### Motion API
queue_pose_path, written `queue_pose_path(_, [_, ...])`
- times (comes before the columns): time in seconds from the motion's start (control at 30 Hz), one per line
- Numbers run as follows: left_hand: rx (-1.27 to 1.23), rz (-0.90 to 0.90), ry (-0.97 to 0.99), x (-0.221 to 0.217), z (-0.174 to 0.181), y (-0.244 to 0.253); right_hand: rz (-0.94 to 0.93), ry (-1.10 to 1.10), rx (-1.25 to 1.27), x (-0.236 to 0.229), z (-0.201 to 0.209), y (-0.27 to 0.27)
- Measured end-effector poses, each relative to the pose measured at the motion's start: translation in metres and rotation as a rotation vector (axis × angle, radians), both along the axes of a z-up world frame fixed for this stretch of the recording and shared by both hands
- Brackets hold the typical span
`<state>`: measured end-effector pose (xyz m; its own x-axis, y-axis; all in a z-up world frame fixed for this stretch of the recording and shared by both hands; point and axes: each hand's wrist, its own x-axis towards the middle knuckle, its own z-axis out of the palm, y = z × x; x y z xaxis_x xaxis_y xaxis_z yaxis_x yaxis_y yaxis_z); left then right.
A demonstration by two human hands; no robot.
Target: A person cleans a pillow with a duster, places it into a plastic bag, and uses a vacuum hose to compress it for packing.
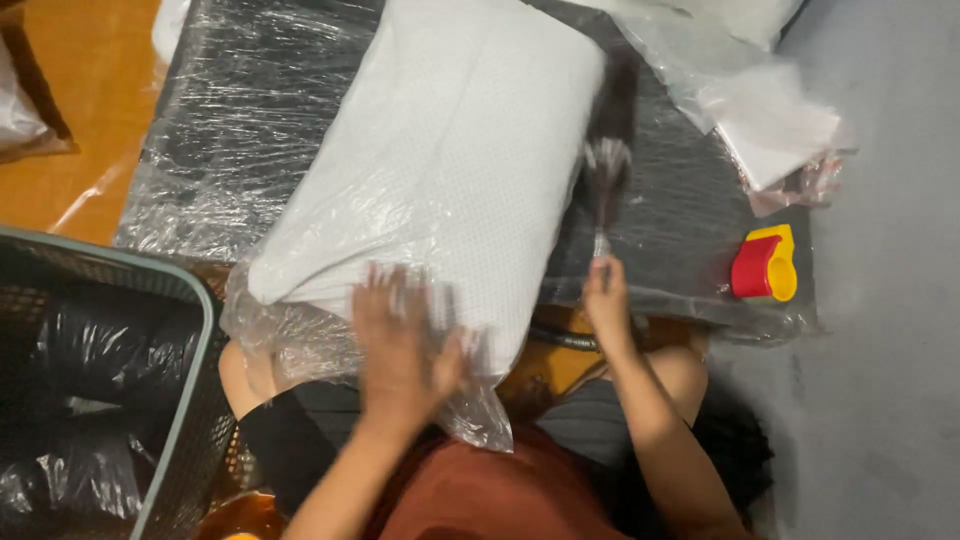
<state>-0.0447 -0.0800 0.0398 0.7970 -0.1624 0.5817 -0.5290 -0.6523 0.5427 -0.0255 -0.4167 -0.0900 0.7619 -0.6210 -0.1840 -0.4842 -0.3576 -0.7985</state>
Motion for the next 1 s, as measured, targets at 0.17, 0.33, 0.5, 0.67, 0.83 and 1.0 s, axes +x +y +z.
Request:
queue_pose_path(0.17, [0.148, -0.198, 0.132, -0.022, -0.024, -0.051, 0.097, -0.183, -0.087, -0.031, 0.045, 0.036])
queue_pose_path(0.33, [0.31, -0.169, 0.054, -0.032, -0.065, -0.058, 0.19, 0.099, -0.279, -0.046, 0.024, 0.011])
queue_pose_path(0.5, [0.34, -0.122, -0.003, -0.035, -0.084, -0.061, 0.138, -0.102, -0.35, -0.052, 0.029, 0.002])
queue_pose_path(0.67, [0.486, -0.104, -0.045, -0.038, -0.121, -0.068, 0.544, -0.466, -0.746, -0.016, 0.113, 0.008])
queue_pose_path(0.83, [0.593, -0.131, -0.015, -0.041, -0.143, -0.071, 0.528, -0.307, -0.828, 0.027, 0.201, 0.046])
queue_pose_path(1.0, [0.68, -0.142, -0.026, -0.045, -0.146, -0.069, 1.178, -0.352, -1.305, 0.032, 0.238, 0.113])
